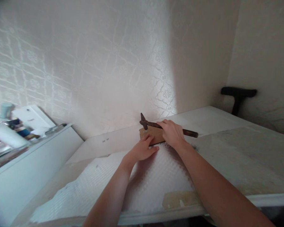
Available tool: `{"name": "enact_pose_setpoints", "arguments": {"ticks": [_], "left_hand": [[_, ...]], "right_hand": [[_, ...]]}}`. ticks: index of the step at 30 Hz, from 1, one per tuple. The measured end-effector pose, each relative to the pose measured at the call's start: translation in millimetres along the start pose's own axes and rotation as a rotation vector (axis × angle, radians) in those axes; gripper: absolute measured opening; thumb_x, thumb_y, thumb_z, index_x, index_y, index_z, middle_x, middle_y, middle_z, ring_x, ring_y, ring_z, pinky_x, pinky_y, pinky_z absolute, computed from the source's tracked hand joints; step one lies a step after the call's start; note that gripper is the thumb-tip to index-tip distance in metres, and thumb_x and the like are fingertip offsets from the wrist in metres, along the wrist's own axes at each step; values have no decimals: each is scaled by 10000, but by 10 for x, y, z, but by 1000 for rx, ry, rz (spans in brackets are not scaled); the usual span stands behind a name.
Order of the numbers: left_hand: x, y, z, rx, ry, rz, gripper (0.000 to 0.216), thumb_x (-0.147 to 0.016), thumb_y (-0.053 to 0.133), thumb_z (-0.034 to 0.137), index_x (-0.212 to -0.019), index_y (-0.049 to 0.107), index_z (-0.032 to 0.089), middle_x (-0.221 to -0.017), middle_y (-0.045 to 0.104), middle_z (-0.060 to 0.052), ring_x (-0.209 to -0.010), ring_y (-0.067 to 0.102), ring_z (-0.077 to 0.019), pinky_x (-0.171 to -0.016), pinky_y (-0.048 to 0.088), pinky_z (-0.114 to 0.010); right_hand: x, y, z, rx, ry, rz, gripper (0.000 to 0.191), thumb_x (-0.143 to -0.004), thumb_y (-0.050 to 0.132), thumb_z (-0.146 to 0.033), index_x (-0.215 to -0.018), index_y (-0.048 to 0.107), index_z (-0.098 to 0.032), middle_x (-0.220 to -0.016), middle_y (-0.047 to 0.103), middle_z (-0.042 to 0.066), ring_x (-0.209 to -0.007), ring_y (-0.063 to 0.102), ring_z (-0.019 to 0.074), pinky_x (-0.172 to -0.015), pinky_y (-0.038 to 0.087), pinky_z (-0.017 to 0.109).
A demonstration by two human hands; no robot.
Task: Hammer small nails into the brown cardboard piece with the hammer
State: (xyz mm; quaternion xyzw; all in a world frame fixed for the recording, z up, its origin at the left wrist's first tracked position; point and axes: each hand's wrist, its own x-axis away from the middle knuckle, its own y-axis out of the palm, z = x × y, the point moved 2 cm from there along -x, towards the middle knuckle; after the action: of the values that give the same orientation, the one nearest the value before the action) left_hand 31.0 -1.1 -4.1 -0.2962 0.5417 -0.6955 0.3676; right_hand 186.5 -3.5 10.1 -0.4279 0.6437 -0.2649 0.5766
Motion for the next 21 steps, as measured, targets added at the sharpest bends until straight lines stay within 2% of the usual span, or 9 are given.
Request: {"name": "enact_pose_setpoints", "arguments": {"ticks": [21], "left_hand": [[0,-5,-3,8,1,-7,687,-823,389,532,-1360,307,111,-1446,238,-153,-1325,223,-271,-1075,188,-356]], "right_hand": [[3,0,10,5,10,0,442,-808,411,-113,-1185,561,-288,-1107,615,19,-967,543,177,-714,427,274]]}}
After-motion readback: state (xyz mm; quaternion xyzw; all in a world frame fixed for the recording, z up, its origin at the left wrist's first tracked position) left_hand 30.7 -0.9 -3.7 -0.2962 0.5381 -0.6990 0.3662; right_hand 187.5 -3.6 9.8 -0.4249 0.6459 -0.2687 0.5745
